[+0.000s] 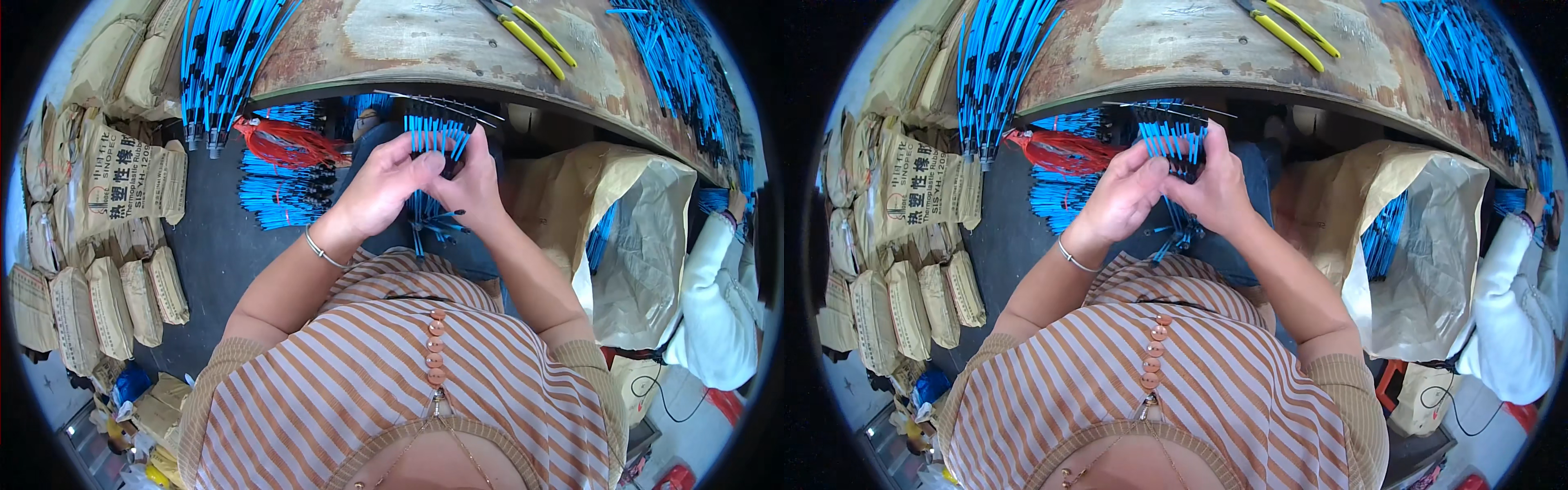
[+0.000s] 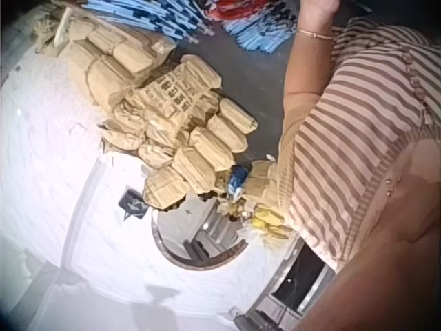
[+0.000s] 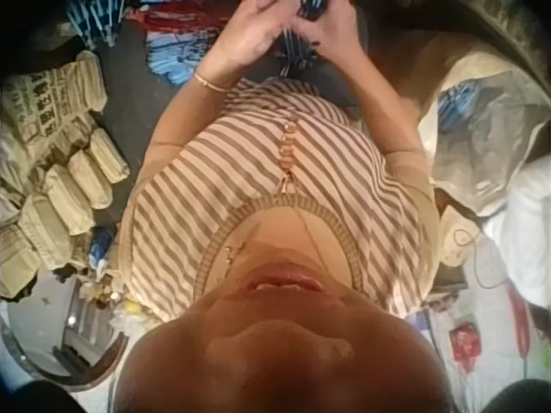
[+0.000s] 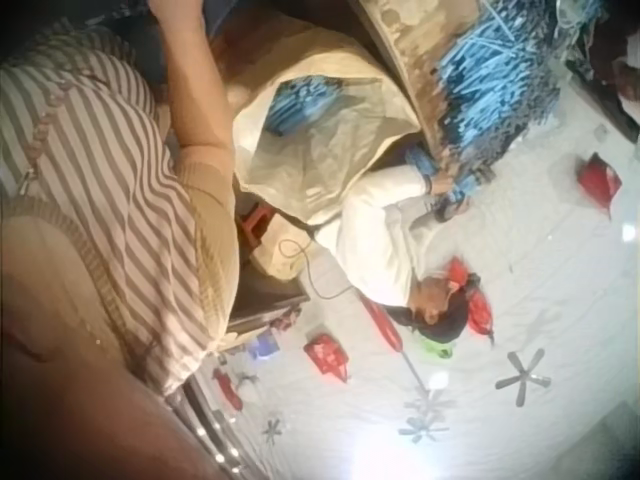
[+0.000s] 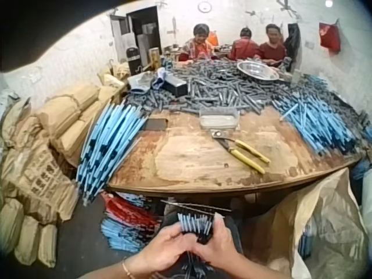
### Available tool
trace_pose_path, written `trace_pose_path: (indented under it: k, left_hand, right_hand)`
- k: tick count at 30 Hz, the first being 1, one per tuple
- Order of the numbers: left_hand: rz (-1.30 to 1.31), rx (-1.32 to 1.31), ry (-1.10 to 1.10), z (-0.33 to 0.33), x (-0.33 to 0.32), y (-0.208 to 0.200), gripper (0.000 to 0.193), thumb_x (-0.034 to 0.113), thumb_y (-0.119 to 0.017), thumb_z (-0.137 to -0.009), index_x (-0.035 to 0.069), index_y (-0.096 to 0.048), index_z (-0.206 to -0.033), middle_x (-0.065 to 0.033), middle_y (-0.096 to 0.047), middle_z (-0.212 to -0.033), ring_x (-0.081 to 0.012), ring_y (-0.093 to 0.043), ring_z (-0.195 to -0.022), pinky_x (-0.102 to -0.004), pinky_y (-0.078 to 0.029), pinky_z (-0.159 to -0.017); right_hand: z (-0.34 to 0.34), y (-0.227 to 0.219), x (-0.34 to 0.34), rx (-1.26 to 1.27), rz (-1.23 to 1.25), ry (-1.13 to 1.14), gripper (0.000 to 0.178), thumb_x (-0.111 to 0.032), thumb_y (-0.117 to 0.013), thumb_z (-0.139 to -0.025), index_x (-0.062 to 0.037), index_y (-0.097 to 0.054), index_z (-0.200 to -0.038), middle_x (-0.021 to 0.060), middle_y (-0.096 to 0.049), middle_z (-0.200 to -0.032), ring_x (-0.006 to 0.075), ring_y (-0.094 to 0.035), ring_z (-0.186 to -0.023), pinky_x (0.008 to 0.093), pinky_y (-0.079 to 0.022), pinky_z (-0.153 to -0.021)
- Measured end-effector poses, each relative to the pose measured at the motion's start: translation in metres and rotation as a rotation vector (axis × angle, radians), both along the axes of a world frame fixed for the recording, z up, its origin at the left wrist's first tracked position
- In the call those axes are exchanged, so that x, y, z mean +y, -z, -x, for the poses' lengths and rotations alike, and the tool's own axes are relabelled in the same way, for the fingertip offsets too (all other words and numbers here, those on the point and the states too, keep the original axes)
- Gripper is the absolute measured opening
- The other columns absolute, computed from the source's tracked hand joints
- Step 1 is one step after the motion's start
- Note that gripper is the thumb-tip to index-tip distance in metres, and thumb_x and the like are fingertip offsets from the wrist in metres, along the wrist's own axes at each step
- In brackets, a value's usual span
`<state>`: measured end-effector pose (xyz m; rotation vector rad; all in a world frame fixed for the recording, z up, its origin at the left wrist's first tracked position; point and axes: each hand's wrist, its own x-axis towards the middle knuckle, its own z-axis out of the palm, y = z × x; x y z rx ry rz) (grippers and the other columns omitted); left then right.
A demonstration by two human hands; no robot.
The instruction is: The person threads umbrella ribs onto a wire loop by hand, fits a plastic runner hub into the center, and tightens and cuts the wire using pliers.
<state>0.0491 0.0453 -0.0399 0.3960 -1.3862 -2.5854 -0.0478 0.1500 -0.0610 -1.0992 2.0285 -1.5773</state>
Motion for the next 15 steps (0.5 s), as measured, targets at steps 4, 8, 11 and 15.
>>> trace_pose_path:
  k: [4, 8, 11, 15]
  left_hand:
    - [-0.037, 0.166, -0.038, -0.013, 0.006, 0.006, 0.041, 0.015, -0.059, -0.086, -0.001, -0.046, -0.122, -0.0077, -0.058, -0.109, -0.0128, -0.058, -0.091, -0.0283, -0.046, -0.082]
    - [0.085, 0.210, -0.041, -0.033, 0.005, 0.007, 0.046, 0.010, -0.061, -0.085, -0.002, -0.043, -0.125, -0.0094, -0.058, -0.110, -0.0136, -0.058, -0.093, -0.0292, -0.046, -0.083]
    - [0.416, 0.019, -0.017, -0.048, 0.007, 0.008, 0.049, 0.005, -0.062, -0.082, -0.002, -0.042, -0.126, -0.0113, -0.056, -0.113, -0.0145, -0.058, -0.095, -0.0301, -0.046, -0.085]
    - [0.131, 0.185, -0.267, -0.056, 0.013, 0.012, 0.051, 0.002, -0.063, -0.081, 0.000, -0.041, -0.127, -0.0108, -0.057, -0.113, -0.0139, -0.059, -0.092, -0.0283, -0.046, -0.085]
  right_hand:
    - [-0.012, -0.006, 0.000, 0.087, 0.024, 0.020, 0.072, -0.018, -0.079, -0.063, -0.0008, -0.036, -0.118, 0.0147, -0.062, -0.088, 0.0280, -0.064, -0.074, 0.0334, -0.051, -0.064]
    - [-0.025, -0.008, -0.001, 0.019, -0.010, 0.011, 0.070, -0.018, -0.079, -0.064, 0.0005, -0.036, -0.116, 0.0151, -0.063, -0.086, 0.0298, -0.064, -0.073, 0.0346, -0.051, -0.063]
    - [-0.030, -0.007, -0.002, 0.117, 0.102, -0.032, 0.067, -0.016, -0.077, -0.066, 0.0021, -0.036, -0.115, 0.0157, -0.063, -0.085, 0.0306, -0.065, -0.072, 0.0354, -0.050, -0.062]
    - [-0.025, -0.006, -0.001, 0.146, 0.148, 0.096, 0.059, -0.013, -0.074, -0.068, 0.0023, -0.038, -0.112, 0.0156, -0.063, -0.083, 0.0308, -0.065, -0.072, 0.0356, -0.050, -0.062]
